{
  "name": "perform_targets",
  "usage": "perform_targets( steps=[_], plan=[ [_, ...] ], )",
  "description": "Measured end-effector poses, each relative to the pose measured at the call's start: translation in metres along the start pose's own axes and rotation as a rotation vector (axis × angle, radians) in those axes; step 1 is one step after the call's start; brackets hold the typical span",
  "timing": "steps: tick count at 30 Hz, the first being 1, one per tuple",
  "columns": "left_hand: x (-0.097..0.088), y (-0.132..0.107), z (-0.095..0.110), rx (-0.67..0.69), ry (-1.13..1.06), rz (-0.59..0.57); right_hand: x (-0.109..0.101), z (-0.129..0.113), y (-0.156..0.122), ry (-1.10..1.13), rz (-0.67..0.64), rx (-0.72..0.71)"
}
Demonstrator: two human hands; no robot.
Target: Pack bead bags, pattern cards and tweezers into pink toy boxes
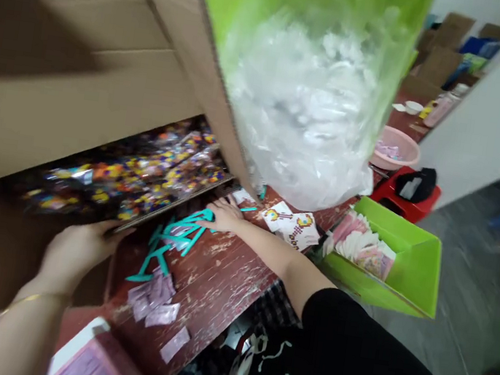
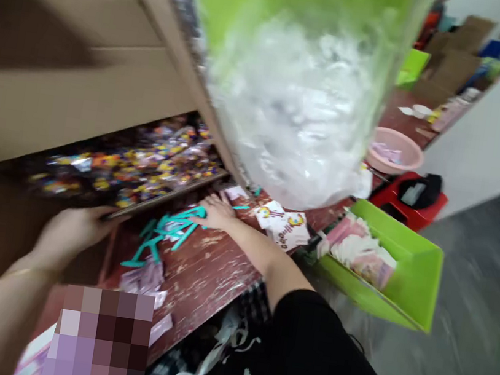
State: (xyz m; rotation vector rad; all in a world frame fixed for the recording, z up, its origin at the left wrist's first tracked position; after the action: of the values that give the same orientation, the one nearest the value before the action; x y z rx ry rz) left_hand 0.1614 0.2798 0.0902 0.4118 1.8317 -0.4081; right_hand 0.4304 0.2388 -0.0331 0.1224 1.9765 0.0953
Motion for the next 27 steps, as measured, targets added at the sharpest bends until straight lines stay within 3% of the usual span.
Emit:
perform_targets(
  steps=[4, 8, 10, 12, 15, 17, 19, 22, 27],
  plan=[
    [-0.024, -0.013, 0.017, 0.004, -0.128, -0.044, 0.01, -0.017, -0.049, 0.075, -0.008, -0.118],
    [-0.015, -0.013, 0.008, -0.025, -0.207, -0.01, 0.029, -0.015, -0.099, 0.197, -0.004, -0.157],
    [-0.009, -0.015, 0.005, -0.028, -0.233, 0.003, 0.03, -0.019, -0.108, 0.231, 0.019, -0.196],
    [-0.006, -0.018, 0.006, -0.019, -0.256, 0.014, 0.026, -0.03, -0.093, 0.225, 0.037, -0.166],
    [-0.006, -0.02, 0.007, -0.007, -0.274, 0.024, 0.025, -0.052, -0.032, 0.146, -0.065, 0.037],
    [-0.007, -0.02, 0.008, -0.004, -0.276, 0.025, 0.031, -0.07, 0.007, 0.099, -0.141, 0.163],
    [-0.008, -0.019, 0.007, -0.002, -0.275, 0.023, 0.042, -0.089, 0.027, 0.077, -0.156, 0.236],
    [-0.009, -0.018, 0.004, 0.007, -0.283, 0.023, 0.063, -0.117, 0.021, 0.08, -0.149, 0.216],
    [-0.009, -0.017, 0.001, 0.018, -0.313, 0.034, 0.086, -0.155, -0.022, 0.169, -0.254, -0.061]
  ],
)
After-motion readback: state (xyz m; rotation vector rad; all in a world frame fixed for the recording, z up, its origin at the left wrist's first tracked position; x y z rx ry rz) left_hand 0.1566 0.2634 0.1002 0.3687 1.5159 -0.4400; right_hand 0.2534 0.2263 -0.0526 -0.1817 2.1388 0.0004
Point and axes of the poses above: each hand's wrist, its own y-axis towards the middle knuckle, its own x-axis out of the palm, z = x × y, the point moved 2 cm from there along y, towards the middle knuckle, and after that the axes turned 10 degrees about x, right-handed, at the moved point
